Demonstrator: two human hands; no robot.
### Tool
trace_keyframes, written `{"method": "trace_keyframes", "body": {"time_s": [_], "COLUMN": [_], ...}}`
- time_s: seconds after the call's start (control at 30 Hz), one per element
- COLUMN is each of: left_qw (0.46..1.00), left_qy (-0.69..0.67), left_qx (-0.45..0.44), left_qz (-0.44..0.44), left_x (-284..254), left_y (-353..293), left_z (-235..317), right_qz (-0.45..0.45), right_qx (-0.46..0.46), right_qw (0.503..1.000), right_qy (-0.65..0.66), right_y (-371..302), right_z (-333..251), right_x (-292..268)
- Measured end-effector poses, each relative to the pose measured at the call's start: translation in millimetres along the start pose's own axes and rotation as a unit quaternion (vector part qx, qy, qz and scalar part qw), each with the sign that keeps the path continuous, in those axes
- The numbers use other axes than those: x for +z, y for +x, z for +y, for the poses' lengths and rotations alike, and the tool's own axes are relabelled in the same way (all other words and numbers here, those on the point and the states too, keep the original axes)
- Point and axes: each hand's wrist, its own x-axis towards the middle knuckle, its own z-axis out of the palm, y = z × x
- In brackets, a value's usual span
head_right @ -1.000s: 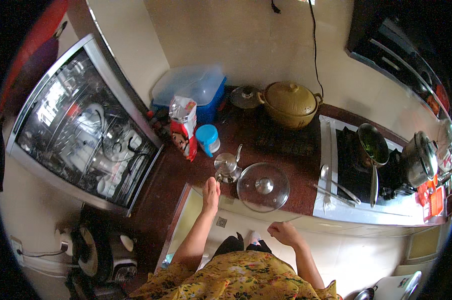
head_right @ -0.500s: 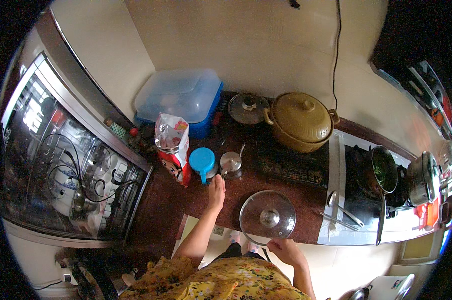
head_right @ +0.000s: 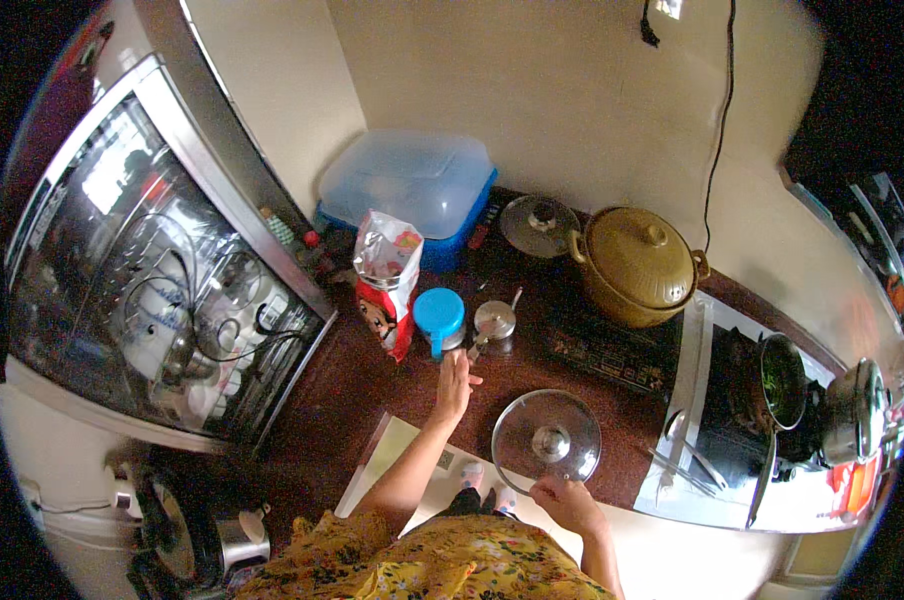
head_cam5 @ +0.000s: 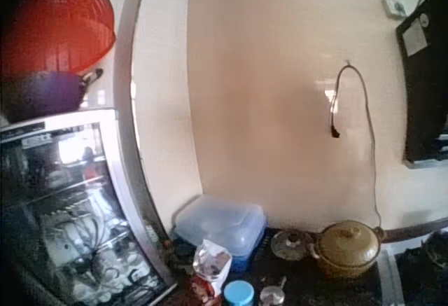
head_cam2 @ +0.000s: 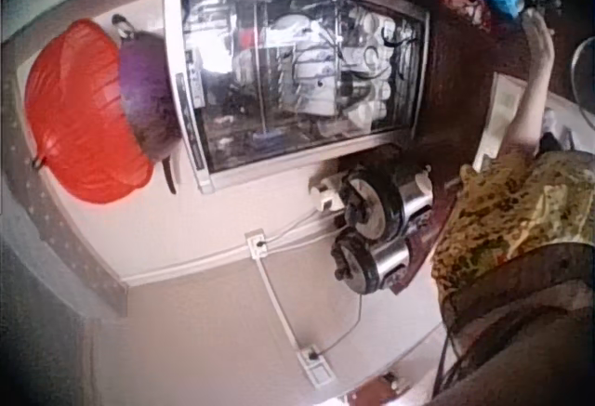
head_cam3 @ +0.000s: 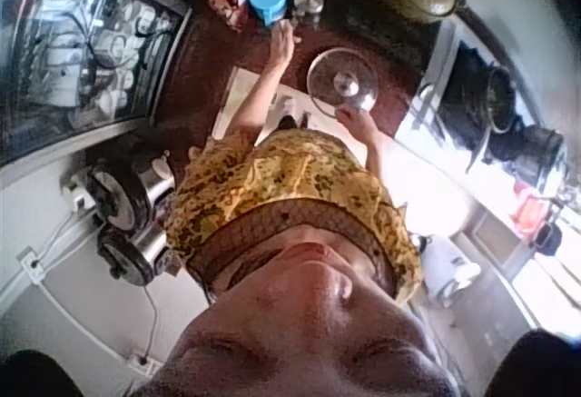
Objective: The person pours oil into a small metal pot, then moves to the sink to wash leafy greens in a red basket. They transfer the greens to a metal bowl, rinse the sink drain strainer, and place it back. Finally, they add salt to a pan of greens on the stove.
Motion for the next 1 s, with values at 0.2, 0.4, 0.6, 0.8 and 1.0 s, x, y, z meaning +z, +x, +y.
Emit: {"method": "trace_keyframes", "body": {"time_s": [0.2,0.4,0.6,0.8,1.0], "left_qw": [0.99,0.938,0.867,0.814,0.834], "left_qy": [0.05,0.24,0.472,0.57,0.524], "left_qx": [0.059,0.156,0.084,0.077,0.171], "left_qz": [0.12,0.197,0.134,0.076,0.038], "left_x": [-39.7,-76.2,-84.0,-101.6,-142.2], "left_y": [-8.4,31.1,70.1,91.9,79.4], "left_z": [0.1,36.4,113.2,106.2,95.9], "right_qz": [-0.032,-0.023,0.007,0.06,0.145], "right_qx": [-0.06,-0.167,-0.104,-0.091,-0.106], "right_qw": [0.997,0.986,0.994,0.99,0.982], "right_qy": [-0.042,-0.018,0.024,0.093,0.055], "right_y": [3.4,63.4,161.7,217.7,250.0], "right_z": [3.7,-39.3,-64.9,-82.7,-70.9], "right_x": [-1.9,5.4,51.0,79.9,99.9]}}
